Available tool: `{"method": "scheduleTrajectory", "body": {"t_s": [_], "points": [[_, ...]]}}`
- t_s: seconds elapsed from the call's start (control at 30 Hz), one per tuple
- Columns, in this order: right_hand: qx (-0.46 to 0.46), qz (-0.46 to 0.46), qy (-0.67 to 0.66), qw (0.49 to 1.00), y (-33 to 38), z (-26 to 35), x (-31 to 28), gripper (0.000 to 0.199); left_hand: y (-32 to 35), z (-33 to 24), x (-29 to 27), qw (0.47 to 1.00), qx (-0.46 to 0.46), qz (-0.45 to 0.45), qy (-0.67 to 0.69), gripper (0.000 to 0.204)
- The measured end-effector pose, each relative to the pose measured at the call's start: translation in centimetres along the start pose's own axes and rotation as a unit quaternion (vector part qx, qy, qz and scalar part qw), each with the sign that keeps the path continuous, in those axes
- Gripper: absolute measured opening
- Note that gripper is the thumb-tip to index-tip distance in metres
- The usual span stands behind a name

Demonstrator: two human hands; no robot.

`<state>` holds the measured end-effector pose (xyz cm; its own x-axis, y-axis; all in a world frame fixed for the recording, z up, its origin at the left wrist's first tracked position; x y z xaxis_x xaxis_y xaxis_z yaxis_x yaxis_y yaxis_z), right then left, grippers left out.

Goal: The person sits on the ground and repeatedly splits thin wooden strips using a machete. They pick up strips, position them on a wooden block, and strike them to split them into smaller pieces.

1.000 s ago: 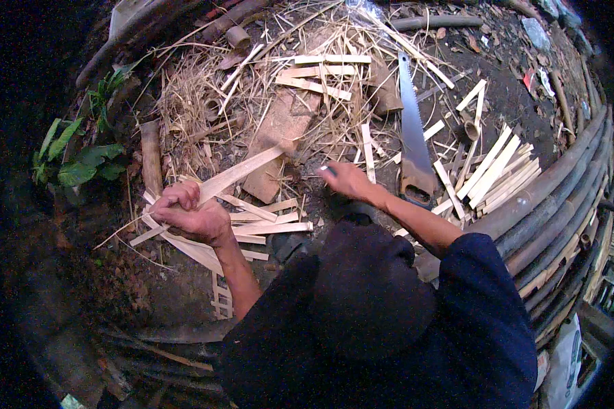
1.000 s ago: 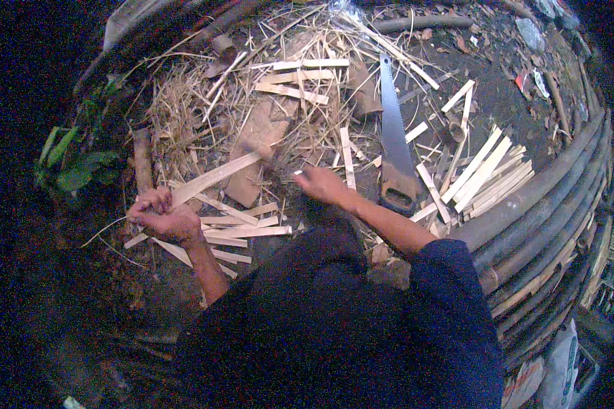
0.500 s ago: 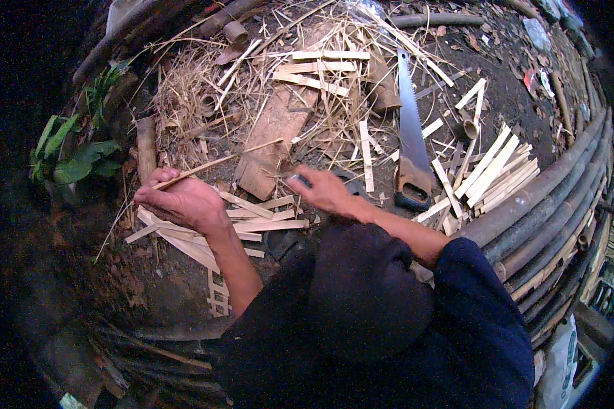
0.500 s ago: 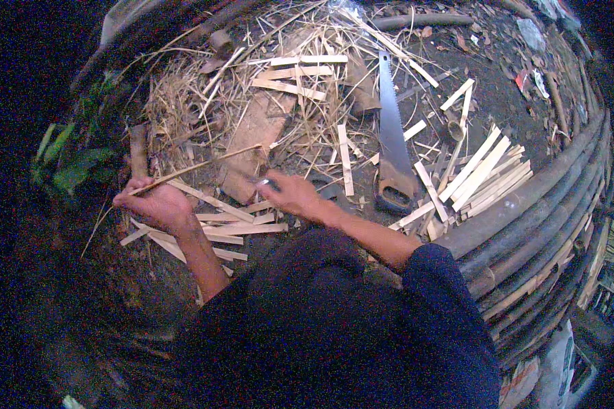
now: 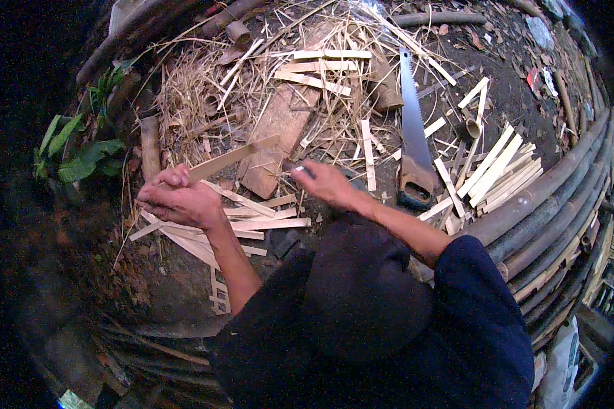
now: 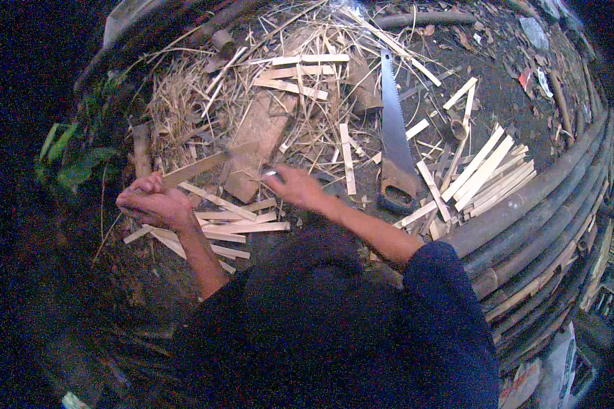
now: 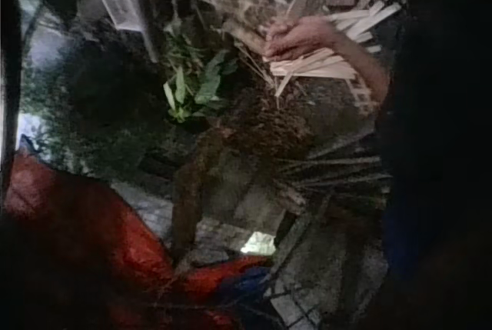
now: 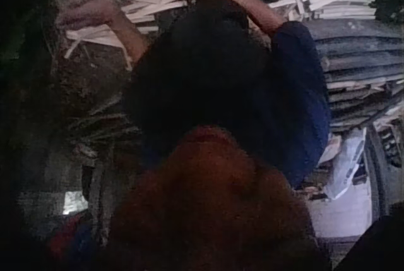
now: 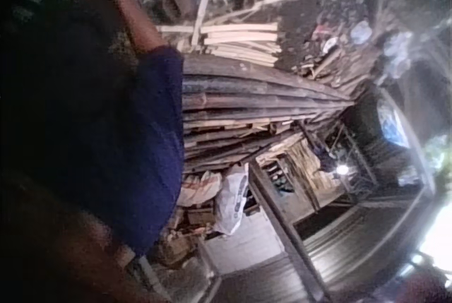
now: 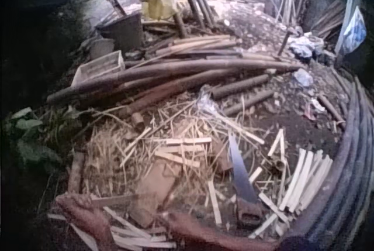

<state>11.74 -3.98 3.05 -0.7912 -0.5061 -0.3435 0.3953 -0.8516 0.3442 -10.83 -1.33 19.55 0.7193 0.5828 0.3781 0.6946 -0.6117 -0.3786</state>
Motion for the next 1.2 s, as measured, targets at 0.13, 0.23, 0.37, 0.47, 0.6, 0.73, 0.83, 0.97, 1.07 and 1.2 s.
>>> {"method": "scheduleTrajectory", "body": {"t_s": [0.13, 0.23, 0.37, 0.47, 0.6, 0.73, 0.83, 0.97, 1.07, 1.2], "points": [[0.097, -0.018, 0.089, 0.991, -0.8, -7.7, -0.5, 0.051, -0.9, -0.4, 0.7, 1.0, -0.023, -0.013, 0.011, 0.045], [0.084, -0.034, 0.075, 0.993, -0.5, -6.5, -0.6, 0.054, -1.5, 0.0, 1.5, 0.996, -0.058, 0.01, 0.06, 0.046], [-0.038, 0.028, -0.065, 0.997, 1.4, 3.9, 0.0, 0.049, -1.3, 0.3, 0.5, 0.985, -0.05, -0.083, 0.146, 0.041], [-0.107, 0.048, -0.015, 0.993, 1.8, 9.0, 0.9, 0.04, -1.2, 0.9, 0.7, 0.991, -0.035, -0.027, 0.129, 0.044], [-0.093, -0.012, -0.011, 0.996, 0.7, 5.3, 1.6, 0.042, -0.9, 1.1, 1.2, 0.987, -0.065, -0.051, 0.137, 0.047], [0.058, -0.062, 0.041, 0.996, -0.9, -7.0, -0.2, 0.057, -2.2, 1.5, 0.8, 0.987, -0.037, -0.04, 0.149, 0.047], [0.068, -0.036, 0.078, 0.994, -0.6, -6.9, -0.4, 0.057, -1.7, 2.6, -0.2, 0.996, 0.063, -0.032, -0.054, 0.047], [0.042, -0.035, 0.075, 0.996, -0.1, -4.2, -1.2, 0.045, 2.8, 16.3, -4.1, 0.885, -0.183, 0.169, -0.394, 0.043], [-0.073, -0.089, 0.091, 0.989, 1.2, -0.8, -4.0, 0.043, 3.2, 16.6, -6.7, 0.936, -0.14, 0.238, -0.22, 0.028], [-0.141, -0.103, 0.247, 0.953, 1.1, 5.3, -7.1, 0.039, 4.2, 7.0, -5.3, 0.9, -0.335, 0.264, -0.086, 0.014]]}}
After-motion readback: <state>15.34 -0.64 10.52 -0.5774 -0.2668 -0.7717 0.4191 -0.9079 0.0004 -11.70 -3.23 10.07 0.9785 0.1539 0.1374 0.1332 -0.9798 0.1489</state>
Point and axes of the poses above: each hand's wrist, its own y-axis away from the middle knuckle, its own x-axis out of the palm, z = x × y, the point moved 5 cm from there along -y, towards the middle knuckle, and after that the axes turned 5 degrees about z, right-handed, at the moved point
